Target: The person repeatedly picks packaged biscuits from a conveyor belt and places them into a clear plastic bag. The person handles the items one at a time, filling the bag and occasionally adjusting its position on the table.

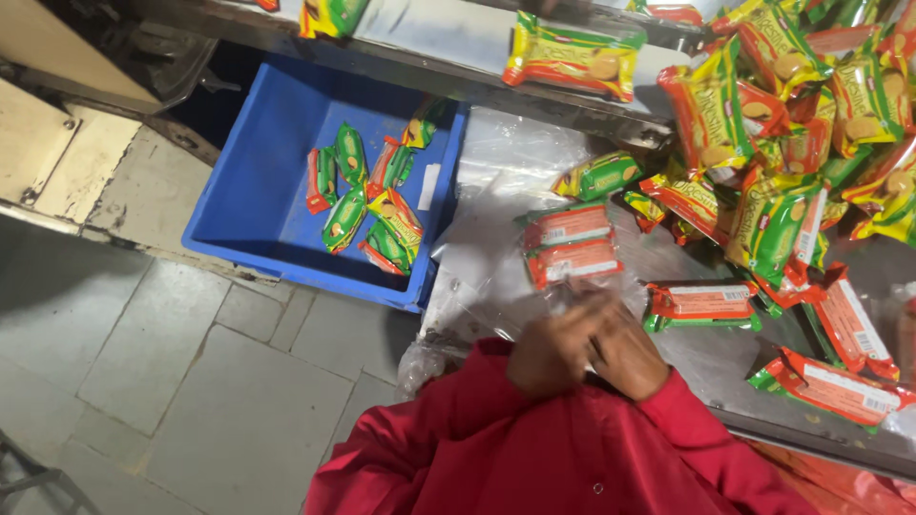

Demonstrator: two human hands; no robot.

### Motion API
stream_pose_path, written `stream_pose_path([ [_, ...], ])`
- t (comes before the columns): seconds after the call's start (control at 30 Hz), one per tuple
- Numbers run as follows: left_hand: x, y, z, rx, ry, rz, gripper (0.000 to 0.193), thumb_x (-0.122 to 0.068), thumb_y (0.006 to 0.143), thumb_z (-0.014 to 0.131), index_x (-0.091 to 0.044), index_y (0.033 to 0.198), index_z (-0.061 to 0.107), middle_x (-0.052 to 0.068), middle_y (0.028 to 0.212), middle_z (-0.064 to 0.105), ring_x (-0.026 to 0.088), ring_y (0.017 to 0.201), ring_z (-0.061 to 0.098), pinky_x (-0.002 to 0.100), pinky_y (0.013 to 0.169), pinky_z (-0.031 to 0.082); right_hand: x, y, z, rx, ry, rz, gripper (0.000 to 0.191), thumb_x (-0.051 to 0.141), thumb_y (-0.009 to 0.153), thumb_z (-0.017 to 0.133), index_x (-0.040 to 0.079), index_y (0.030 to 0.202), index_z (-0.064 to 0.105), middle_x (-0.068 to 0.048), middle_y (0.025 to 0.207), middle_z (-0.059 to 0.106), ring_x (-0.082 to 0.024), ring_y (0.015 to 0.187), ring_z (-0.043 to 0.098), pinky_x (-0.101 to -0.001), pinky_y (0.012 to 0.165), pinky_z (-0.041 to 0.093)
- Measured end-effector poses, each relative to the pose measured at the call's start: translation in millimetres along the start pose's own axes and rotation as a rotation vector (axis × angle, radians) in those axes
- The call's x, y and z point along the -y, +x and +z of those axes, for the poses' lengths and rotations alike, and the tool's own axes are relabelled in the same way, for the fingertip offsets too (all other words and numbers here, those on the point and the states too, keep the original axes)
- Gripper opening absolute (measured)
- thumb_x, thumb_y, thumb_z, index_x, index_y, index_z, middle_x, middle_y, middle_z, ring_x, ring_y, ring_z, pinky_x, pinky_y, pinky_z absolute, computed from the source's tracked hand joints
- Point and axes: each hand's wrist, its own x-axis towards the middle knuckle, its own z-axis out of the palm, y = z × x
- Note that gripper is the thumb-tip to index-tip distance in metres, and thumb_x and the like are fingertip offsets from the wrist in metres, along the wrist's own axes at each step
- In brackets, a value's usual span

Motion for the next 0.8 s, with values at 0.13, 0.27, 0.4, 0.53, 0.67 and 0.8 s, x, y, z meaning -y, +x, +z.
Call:
stream_pose_path([
  [0.13,41.5,-4.0,-0.9,0.133,0.062,-0.148,0.073,-0.002,0.076,0.057,-0.006,0.148,0.052,0.015,0.144,0.060,0.033,0.127,0.063,0.043,0.095,0.055,9.8,-20.5,-47.3,-0.023,-0.070,0.167,0.054,0.002,0.075,0.066,0.012,0.128,0.066,-0.012,0.123,0.065,-0.033,0.116,0.061,-0.0415,0.102,0.049],
  [0.27,44.7,-7.8,4.9,0.248,0.058,-0.239,0.076,-0.001,0.076,0.055,-0.008,0.151,0.050,0.014,0.146,0.058,0.033,0.124,0.063,0.042,0.097,0.054,-0.7,-7.0,-82.4,-0.097,-0.566,0.227,0.045,0.002,0.069,0.072,0.007,0.113,0.063,-0.016,0.117,0.060,-0.038,0.114,0.058,-0.0553,0.108,0.045],
  [0.4,34.5,-7.1,-0.6,0.209,0.027,-0.166,0.067,-0.002,0.084,0.054,-0.016,0.150,0.056,0.012,0.140,0.065,0.031,0.123,0.065,0.041,0.100,0.056,-15.5,-1.5,-107.7,-0.129,-0.275,0.193,0.061,-0.007,0.049,0.068,0.011,0.107,0.063,-0.015,0.117,0.063,-0.040,0.111,0.058,-0.0539,0.095,0.046],
  [0.53,32.8,2.7,-17.6,0.207,-0.176,-0.164,0.075,-0.003,0.078,0.057,-0.014,0.152,0.050,0.019,0.145,0.061,0.035,0.129,0.061,0.042,0.107,0.050,-13.6,-21.7,-90.7,-0.355,0.656,0.170,0.040,-0.005,0.069,0.068,0.015,0.099,0.050,-0.013,0.128,0.063,-0.030,0.124,0.060,-0.0425,0.105,0.049],
  [0.67,13.0,17.2,-17.4,0.138,-0.343,-0.224,0.083,-0.005,0.075,0.058,-0.012,0.156,0.042,0.021,0.148,0.057,0.035,0.135,0.059,0.040,0.111,0.048,-2.5,-29.3,-40.4,-0.351,0.997,0.231,0.029,0.000,0.080,0.075,0.016,0.091,0.053,-0.015,0.127,0.067,-0.030,0.116,0.063,-0.0426,0.098,0.053],
  [0.8,-23.2,17.4,-14.7,0.042,-0.124,-0.040,0.076,-0.002,0.079,0.057,-0.004,0.154,0.046,0.021,0.150,0.057,0.036,0.140,0.058,0.042,0.119,0.047,9.1,-17.9,-20.2,-0.211,0.300,-0.024,0.025,0.009,0.072,0.079,0.013,0.091,0.063,-0.017,0.116,0.065,-0.037,0.120,0.059,-0.0503,0.103,0.046],
])
